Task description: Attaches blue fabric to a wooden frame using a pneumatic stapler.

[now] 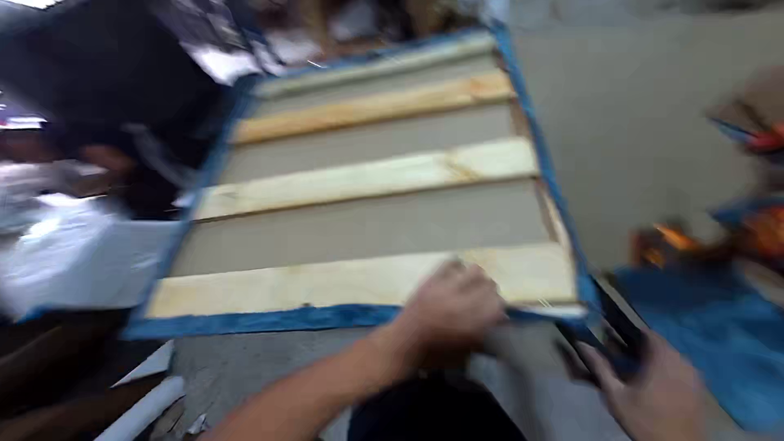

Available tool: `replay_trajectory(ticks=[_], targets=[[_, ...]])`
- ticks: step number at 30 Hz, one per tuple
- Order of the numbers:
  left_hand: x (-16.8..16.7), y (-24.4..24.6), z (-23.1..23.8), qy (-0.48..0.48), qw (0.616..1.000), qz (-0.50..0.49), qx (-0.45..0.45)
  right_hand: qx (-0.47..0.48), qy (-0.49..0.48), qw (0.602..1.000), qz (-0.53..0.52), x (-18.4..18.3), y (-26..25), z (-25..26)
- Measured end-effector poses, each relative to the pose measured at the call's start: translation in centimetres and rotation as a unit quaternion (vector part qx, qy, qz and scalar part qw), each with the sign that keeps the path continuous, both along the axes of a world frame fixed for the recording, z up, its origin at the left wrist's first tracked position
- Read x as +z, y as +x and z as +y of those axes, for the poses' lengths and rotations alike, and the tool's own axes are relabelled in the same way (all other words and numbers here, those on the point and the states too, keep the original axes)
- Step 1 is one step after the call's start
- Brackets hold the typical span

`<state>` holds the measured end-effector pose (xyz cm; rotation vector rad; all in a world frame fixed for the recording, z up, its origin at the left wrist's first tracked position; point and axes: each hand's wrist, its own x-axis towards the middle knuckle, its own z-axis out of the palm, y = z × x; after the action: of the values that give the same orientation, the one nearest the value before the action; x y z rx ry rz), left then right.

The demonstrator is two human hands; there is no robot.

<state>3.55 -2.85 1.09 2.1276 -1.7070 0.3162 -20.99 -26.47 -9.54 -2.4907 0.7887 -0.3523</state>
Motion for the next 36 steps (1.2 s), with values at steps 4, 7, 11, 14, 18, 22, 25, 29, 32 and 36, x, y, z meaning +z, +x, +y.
replay_trajectory(ticks=[4,7,11,14,18,22,25,29,32,36], targets=[[0.5,3.3,-1.1,0.084,0.99,0.097,-0.049,-0.033,-0.087,0.991,0.101,-7.6,-0.7,0.8],[0.6,6.0,-1.8,0.134,0.979,0.141,-0.062,-0.008,-0.051,0.993,0.107,-8.0,0.7,-0.6],[0.0,7.8,-2.7,0.156,0.968,0.151,-0.127,-0.096,0.171,0.968,0.159,-3.2,1.4,0.1],[-0.4,9.3,-3.6,0.161,0.956,0.155,-0.191,-0.2,0.259,0.934,0.146,5.5,-1.3,6.3],[-0.7,10.6,-4.9,0.169,0.933,0.18,-0.262,-0.167,0.411,0.895,-0.056,14.7,-1.8,15.7],[-1.4,10.8,-5.2,0.144,0.928,0.192,-0.284,-0.169,0.327,0.929,-0.04,18.8,2.8,19.6],[-1.4,10.7,-5.1,0.136,0.925,0.185,-0.302,-0.18,0.182,0.966,0.043,19.5,6.0,20.2],[-0.8,10.6,-5.1,0.179,0.919,0.171,-0.307,-0.175,0.13,0.968,0.12,19.7,7.3,20.2],[-0.9,10.6,-5.4,0.191,0.918,0.164,-0.308,-0.153,0.147,0.971,0.112,19.8,7.9,21.3],[-0.7,11.2,-4.7,0.142,0.923,0.21,-0.289,-0.141,0.145,0.974,0.097,20.0,8.3,23.0]])
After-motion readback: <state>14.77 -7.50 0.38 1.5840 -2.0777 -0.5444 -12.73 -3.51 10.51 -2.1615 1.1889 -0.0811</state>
